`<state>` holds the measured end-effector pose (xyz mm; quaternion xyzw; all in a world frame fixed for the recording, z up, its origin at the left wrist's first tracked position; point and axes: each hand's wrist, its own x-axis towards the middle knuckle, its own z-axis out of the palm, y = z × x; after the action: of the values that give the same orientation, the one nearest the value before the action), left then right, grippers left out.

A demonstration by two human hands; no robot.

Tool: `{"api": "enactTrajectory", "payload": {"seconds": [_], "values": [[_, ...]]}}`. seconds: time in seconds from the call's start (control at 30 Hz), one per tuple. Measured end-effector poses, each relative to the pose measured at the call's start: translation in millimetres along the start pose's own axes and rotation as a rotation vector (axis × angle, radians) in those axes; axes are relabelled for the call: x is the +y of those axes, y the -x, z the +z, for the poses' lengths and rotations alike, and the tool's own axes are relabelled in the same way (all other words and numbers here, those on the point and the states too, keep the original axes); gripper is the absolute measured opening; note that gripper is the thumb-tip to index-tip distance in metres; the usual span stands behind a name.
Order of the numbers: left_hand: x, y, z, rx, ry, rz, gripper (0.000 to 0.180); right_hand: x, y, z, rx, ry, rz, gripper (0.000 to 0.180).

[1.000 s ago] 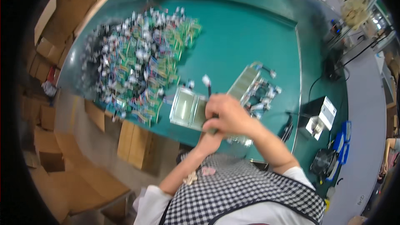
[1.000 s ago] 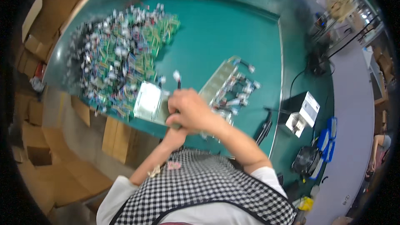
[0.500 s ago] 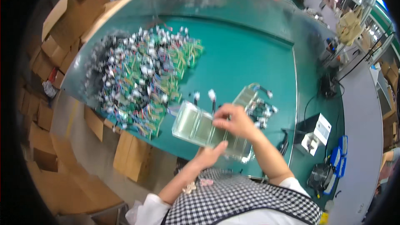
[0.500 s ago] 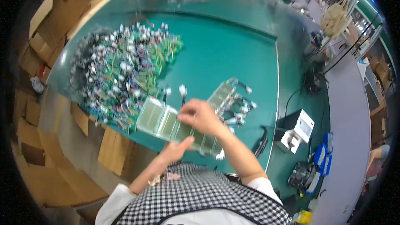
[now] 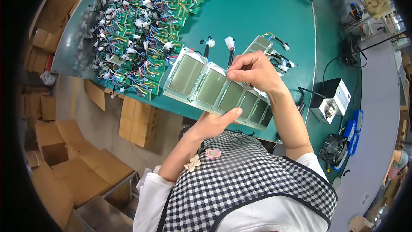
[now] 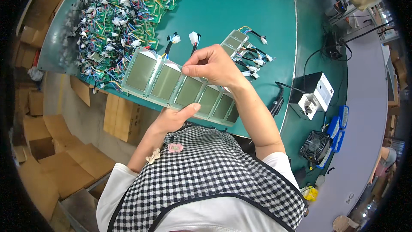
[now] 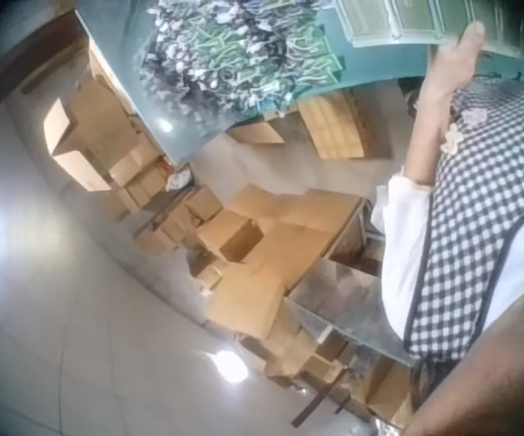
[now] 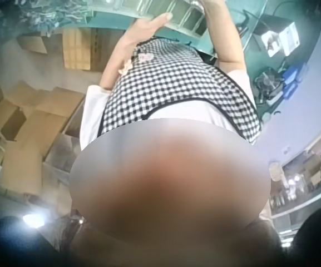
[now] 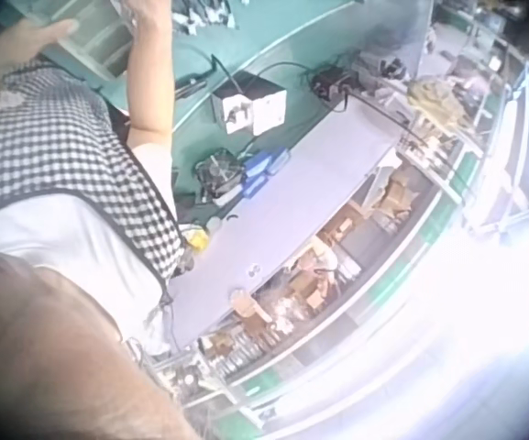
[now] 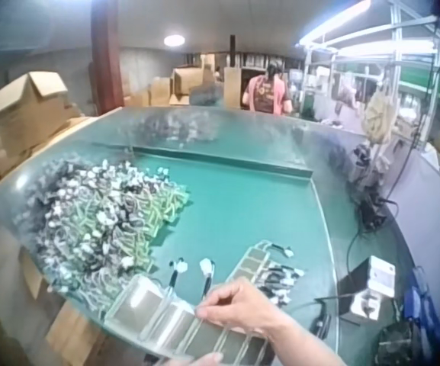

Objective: The person assembles electronic modules by inserting rectangular display units into a green circuit board frame. They repeatedly pick up display units from a pile, align them with the frame, and press them into place. The person also handles bundles of wires and connectors, occasionally moving them aside or placing them into a cardboard box.

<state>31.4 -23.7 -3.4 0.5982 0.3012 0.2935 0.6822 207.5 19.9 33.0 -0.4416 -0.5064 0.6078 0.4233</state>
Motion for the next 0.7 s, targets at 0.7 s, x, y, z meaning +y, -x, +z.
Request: {"api": "enactTrajectory", "payload": {"seconds": [0.7], "values": [[1,2,1,0.045,0.169,-0.091,0.018,-2,0,19,0.036,0.009,-0.007,0.011]]}}
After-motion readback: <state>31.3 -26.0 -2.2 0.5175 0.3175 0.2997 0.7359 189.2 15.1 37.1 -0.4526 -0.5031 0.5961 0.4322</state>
